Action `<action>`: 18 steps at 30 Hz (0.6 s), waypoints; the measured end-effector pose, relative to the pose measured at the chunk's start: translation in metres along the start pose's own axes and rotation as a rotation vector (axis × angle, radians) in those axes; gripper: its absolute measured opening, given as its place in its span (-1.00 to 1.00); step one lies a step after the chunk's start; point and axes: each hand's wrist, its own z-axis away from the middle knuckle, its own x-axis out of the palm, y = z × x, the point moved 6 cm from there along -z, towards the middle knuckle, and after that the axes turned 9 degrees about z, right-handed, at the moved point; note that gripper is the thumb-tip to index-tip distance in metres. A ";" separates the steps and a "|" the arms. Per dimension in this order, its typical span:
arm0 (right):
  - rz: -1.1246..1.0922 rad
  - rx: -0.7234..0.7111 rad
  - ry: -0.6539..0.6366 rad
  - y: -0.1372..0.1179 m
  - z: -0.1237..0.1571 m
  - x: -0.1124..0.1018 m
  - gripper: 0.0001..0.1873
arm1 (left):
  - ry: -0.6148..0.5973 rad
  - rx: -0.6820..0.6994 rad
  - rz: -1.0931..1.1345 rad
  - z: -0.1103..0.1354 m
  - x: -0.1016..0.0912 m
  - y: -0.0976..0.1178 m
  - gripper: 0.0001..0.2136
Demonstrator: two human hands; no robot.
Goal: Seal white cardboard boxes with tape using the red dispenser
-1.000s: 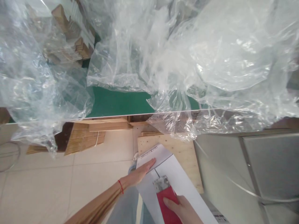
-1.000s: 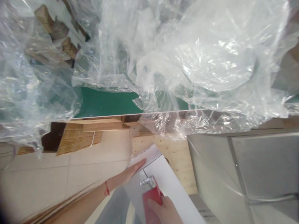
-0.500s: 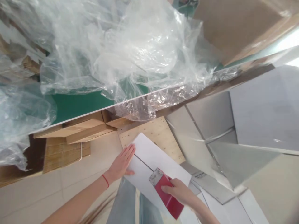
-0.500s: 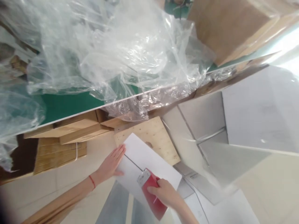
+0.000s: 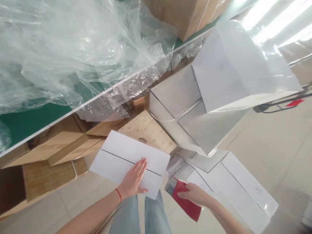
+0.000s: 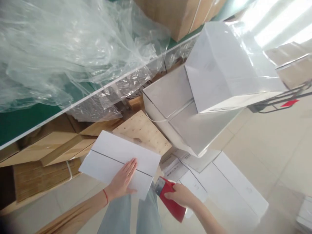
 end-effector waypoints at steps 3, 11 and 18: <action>0.008 -0.015 -0.016 0.029 -0.011 -0.001 -0.83 | -0.002 -0.025 -0.007 -0.018 0.020 0.028 0.22; -0.030 -0.001 -0.037 0.108 -0.035 0.008 -0.78 | 0.131 -0.132 -0.125 -0.042 0.051 0.067 -0.01; -0.020 -0.006 -0.002 0.137 -0.066 0.010 -0.74 | 0.137 -0.053 -0.226 -0.049 0.048 0.081 0.01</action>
